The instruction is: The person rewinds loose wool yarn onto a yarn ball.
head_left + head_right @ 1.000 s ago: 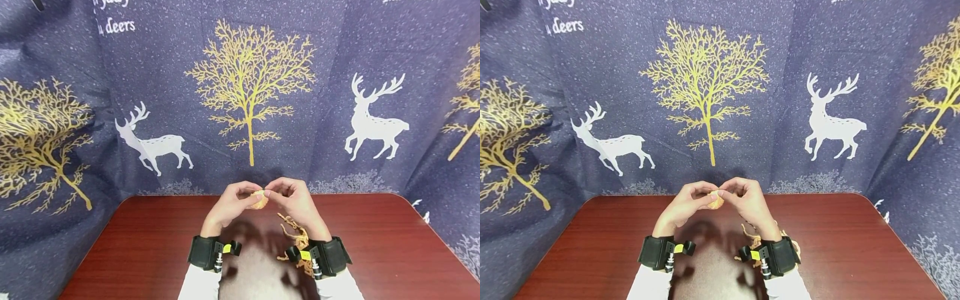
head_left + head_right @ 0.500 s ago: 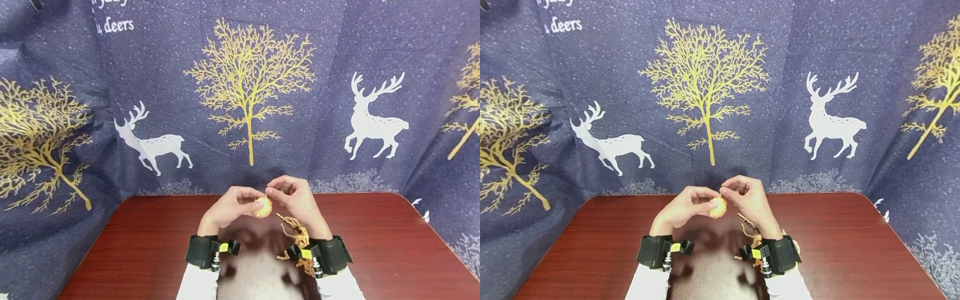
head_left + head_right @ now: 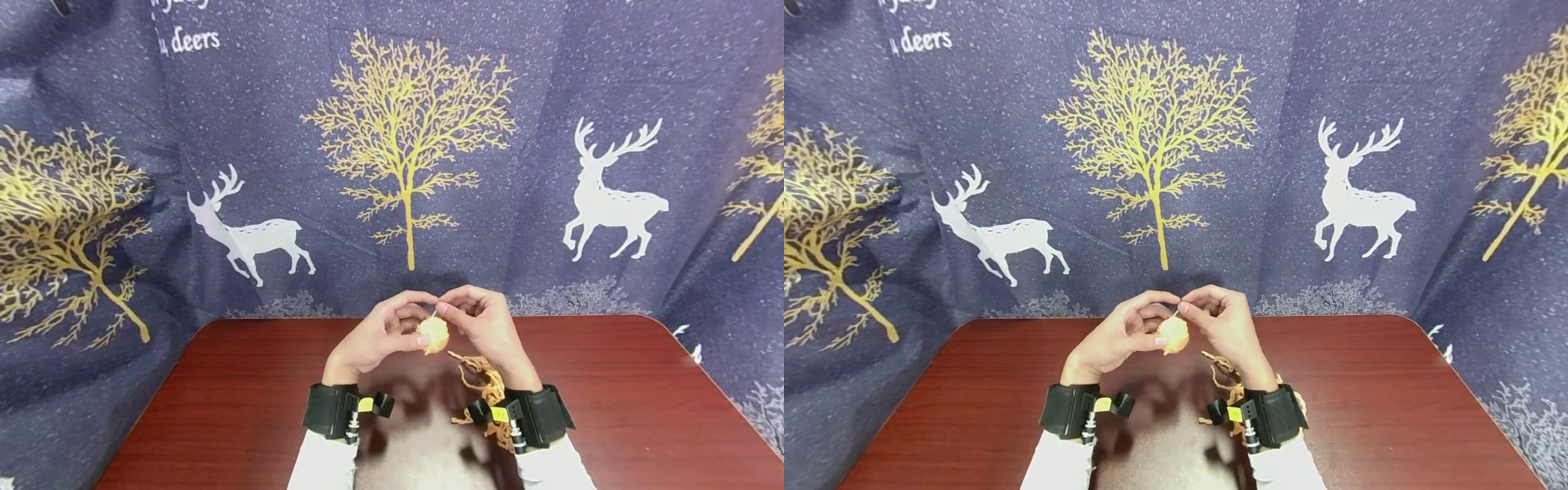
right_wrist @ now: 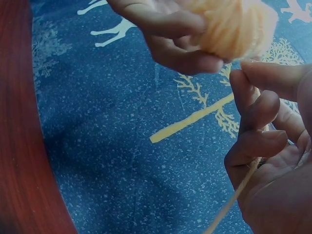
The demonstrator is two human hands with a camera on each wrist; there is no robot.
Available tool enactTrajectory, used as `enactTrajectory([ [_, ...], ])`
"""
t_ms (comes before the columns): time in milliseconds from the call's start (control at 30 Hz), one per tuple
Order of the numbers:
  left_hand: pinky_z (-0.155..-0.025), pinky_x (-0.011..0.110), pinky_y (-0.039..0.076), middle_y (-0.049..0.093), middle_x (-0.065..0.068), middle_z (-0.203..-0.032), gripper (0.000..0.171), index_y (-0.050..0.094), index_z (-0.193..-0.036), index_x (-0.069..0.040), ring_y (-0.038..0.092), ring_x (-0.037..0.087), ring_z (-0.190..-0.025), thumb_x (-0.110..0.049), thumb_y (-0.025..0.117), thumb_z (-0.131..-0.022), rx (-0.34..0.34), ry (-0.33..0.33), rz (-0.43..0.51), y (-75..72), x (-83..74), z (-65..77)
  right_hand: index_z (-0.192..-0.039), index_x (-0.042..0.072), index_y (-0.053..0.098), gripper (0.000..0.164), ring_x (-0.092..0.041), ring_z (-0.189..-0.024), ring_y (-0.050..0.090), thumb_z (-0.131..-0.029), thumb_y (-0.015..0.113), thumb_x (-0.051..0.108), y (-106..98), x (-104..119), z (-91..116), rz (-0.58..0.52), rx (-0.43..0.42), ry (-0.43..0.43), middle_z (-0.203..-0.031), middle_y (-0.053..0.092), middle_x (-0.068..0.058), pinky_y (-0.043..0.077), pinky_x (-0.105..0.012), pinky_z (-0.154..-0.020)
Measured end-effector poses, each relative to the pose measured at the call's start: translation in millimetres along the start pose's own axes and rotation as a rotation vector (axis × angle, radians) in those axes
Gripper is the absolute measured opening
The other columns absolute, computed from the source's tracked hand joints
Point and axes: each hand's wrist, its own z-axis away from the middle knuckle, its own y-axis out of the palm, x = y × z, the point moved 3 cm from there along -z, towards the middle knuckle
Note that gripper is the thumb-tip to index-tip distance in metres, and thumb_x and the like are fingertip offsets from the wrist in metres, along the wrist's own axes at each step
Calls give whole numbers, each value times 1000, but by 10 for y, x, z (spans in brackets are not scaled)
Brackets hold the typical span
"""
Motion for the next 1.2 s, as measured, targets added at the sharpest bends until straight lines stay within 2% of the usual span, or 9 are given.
enactTrajectory([
  [133,-88,31,57,68,12,-118,46,55,-131,13,66,18,-104,4,70,-88,13,39,-31,16,-2,-5,-99,-4,73,11,-12,-56,54,-91,74,2,4,1,-3,1,13,-2,-70,66,-3,46,-22,-49],
  [333,-84,30,58,68,12,-115,46,52,-128,14,66,17,-103,7,72,-86,-59,71,82,15,-9,-12,-100,-5,72,10,-10,-56,52,-91,73,1,21,-19,0,4,29,21,-72,67,-1,46,-24,-49],
  [433,-84,27,57,67,9,-115,43,57,-125,9,65,17,-104,7,74,-86,-169,140,72,-8,-37,-22,-98,-4,73,11,-10,-55,52,-90,75,3,41,-20,-4,22,27,29,-74,69,-3,46,-24,-48],
  [633,-83,30,59,68,5,-113,37,61,-122,1,64,17,-101,13,66,-87,-487,199,64,-67,-67,-58,-93,5,75,9,-10,-56,51,-88,79,11,116,0,-7,130,65,51,-76,68,-18,42,-23,-48],
  [733,-84,34,61,65,7,-113,35,58,-122,4,66,18,-101,15,62,-90,-591,204,99,-78,-53,-80,-91,9,76,6,-12,-55,51,-88,79,13,151,2,-4,185,90,58,-72,65,-12,42,-24,-47],
  [833,-86,40,61,60,11,-114,35,55,-124,7,69,21,-99,16,62,-91,-650,210,107,-87,-37,-97,-91,10,76,7,-11,-55,50,-88,80,13,177,3,-2,215,122,54,-69,62,-7,41,-24,-46],
  [900,-85,41,61,58,13,-114,36,56,-124,7,69,22,-99,14,65,-90,-679,203,49,-98,-32,-98,-91,9,76,7,-11,-56,51,-87,80,13,184,5,-4,232,136,38,-70,63,-5,41,-23,-49],
  [1067,-79,39,62,61,17,-112,38,65,-122,3,68,28,-97,10,74,-86,-706,150,-231,-137,-11,-71,-91,11,76,6,-12,-53,50,-88,80,14,159,36,6,242,132,34,-68,63,-3,41,-24,-47],
  [1200,-84,40,58,66,17,-111,36,70,-118,-1,66,33,-99,6,77,-84,-664,77,-350,-139,10,-50,-92,11,76,6,-12,-48,47,-88,80,14,126,48,12,220,103,37,-64,60,-9,40,-25,-42],
])
